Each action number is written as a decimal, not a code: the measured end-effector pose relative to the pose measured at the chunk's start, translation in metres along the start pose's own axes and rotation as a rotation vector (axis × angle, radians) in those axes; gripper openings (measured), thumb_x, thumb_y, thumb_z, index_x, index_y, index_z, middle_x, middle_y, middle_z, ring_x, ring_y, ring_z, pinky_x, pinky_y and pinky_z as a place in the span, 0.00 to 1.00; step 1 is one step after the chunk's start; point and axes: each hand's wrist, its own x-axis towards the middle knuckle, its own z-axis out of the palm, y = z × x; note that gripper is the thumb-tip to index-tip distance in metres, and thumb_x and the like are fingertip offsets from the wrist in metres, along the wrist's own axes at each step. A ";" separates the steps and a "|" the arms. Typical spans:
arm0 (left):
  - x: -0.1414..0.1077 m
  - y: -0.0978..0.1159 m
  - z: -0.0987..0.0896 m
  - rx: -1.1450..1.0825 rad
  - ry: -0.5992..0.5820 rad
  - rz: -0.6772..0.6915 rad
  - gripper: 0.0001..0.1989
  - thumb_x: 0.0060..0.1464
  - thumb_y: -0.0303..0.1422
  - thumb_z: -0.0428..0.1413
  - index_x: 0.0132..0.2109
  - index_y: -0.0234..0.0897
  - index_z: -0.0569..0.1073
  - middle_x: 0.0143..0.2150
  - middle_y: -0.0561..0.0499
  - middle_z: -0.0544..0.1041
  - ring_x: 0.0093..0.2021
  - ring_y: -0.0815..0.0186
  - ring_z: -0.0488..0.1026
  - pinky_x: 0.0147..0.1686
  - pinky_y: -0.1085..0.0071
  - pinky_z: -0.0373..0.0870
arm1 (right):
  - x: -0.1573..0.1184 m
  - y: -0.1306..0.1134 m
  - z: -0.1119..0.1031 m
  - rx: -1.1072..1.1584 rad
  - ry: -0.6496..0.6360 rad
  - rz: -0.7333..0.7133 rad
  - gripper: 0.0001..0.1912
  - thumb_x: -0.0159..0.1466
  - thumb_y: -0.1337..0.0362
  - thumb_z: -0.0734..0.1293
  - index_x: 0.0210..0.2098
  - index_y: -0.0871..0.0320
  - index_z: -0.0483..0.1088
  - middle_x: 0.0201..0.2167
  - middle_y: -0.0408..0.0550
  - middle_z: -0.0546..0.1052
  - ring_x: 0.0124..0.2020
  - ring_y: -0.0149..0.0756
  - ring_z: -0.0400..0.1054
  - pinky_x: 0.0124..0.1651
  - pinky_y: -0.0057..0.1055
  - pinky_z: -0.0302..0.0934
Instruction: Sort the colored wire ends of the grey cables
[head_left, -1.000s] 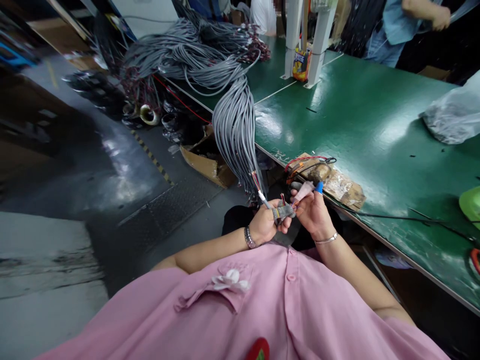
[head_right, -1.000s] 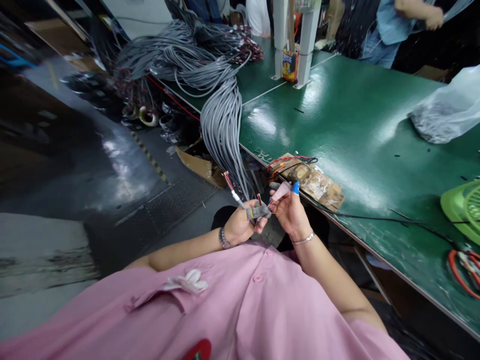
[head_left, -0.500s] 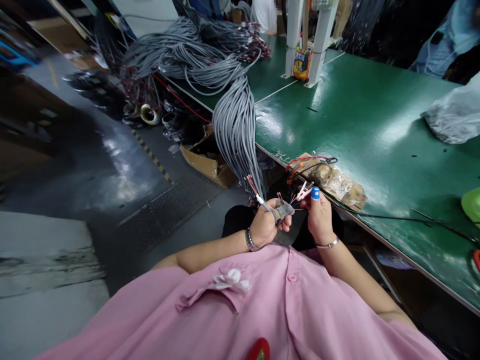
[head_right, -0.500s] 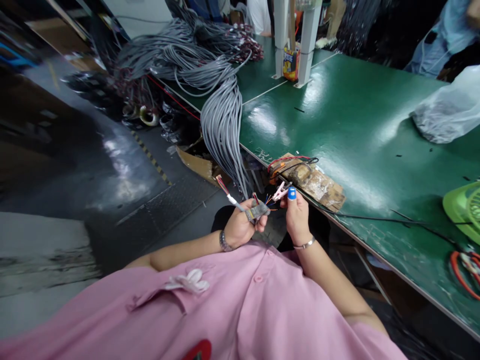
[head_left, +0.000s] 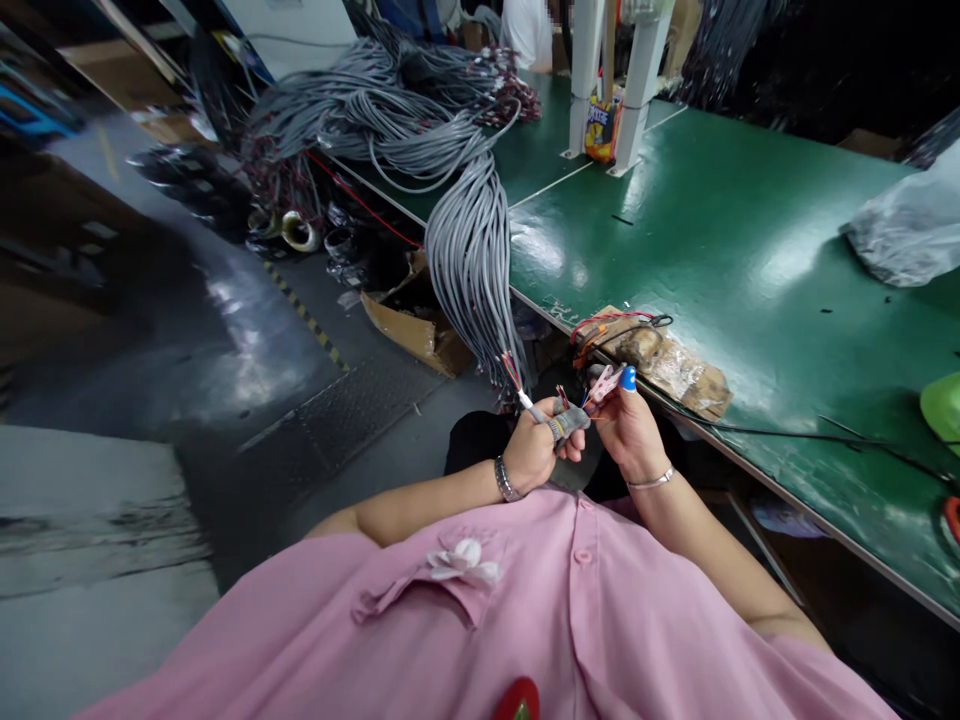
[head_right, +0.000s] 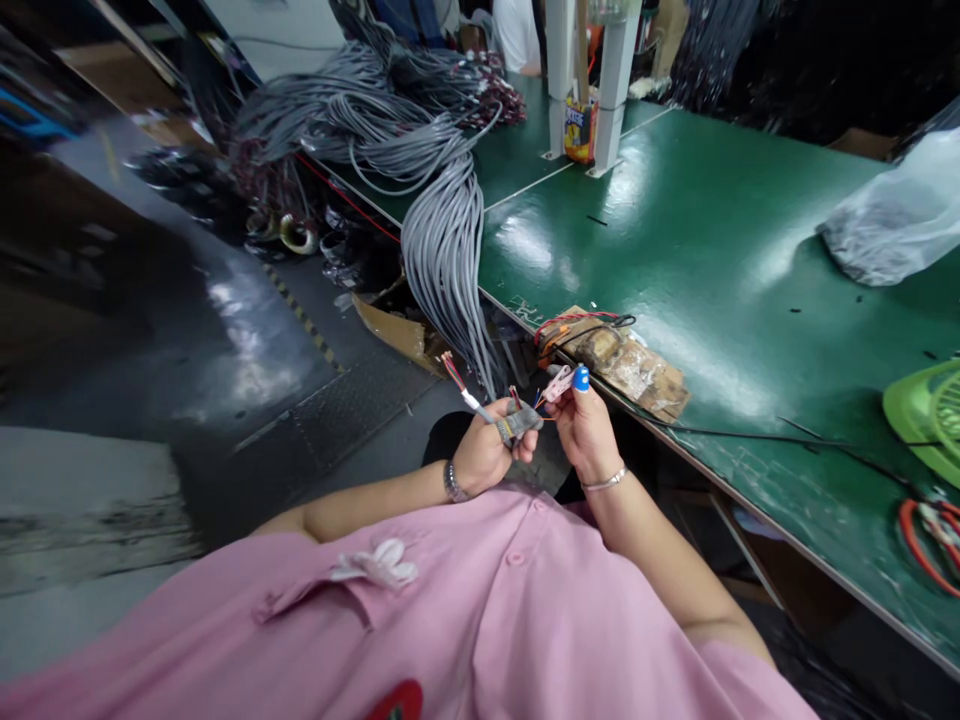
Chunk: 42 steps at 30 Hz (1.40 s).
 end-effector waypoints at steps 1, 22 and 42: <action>0.000 0.000 -0.001 -0.006 -0.004 0.001 0.15 0.49 0.41 0.62 0.31 0.32 0.71 0.20 0.52 0.73 0.16 0.72 0.68 0.15 0.78 0.54 | 0.000 0.000 -0.001 0.010 0.001 0.012 0.18 0.57 0.47 0.71 0.30 0.57 0.72 0.26 0.42 0.73 0.26 0.29 0.66 0.29 0.27 0.63; -0.001 0.003 -0.006 -0.139 0.053 -0.079 0.14 0.47 0.41 0.61 0.32 0.34 0.71 0.20 0.54 0.71 0.16 0.73 0.65 0.16 0.76 0.53 | -0.006 0.000 -0.010 -0.347 0.087 -0.245 0.19 0.61 0.46 0.66 0.29 0.56 0.73 0.24 0.41 0.72 0.25 0.27 0.63 0.32 0.25 0.62; 0.002 -0.005 0.001 -0.105 0.084 -0.090 0.15 0.47 0.42 0.61 0.33 0.34 0.70 0.21 0.54 0.72 0.16 0.73 0.66 0.16 0.77 0.54 | 0.004 0.002 -0.005 0.053 -0.012 -0.004 0.17 0.55 0.48 0.73 0.31 0.55 0.73 0.30 0.41 0.75 0.28 0.28 0.67 0.30 0.25 0.63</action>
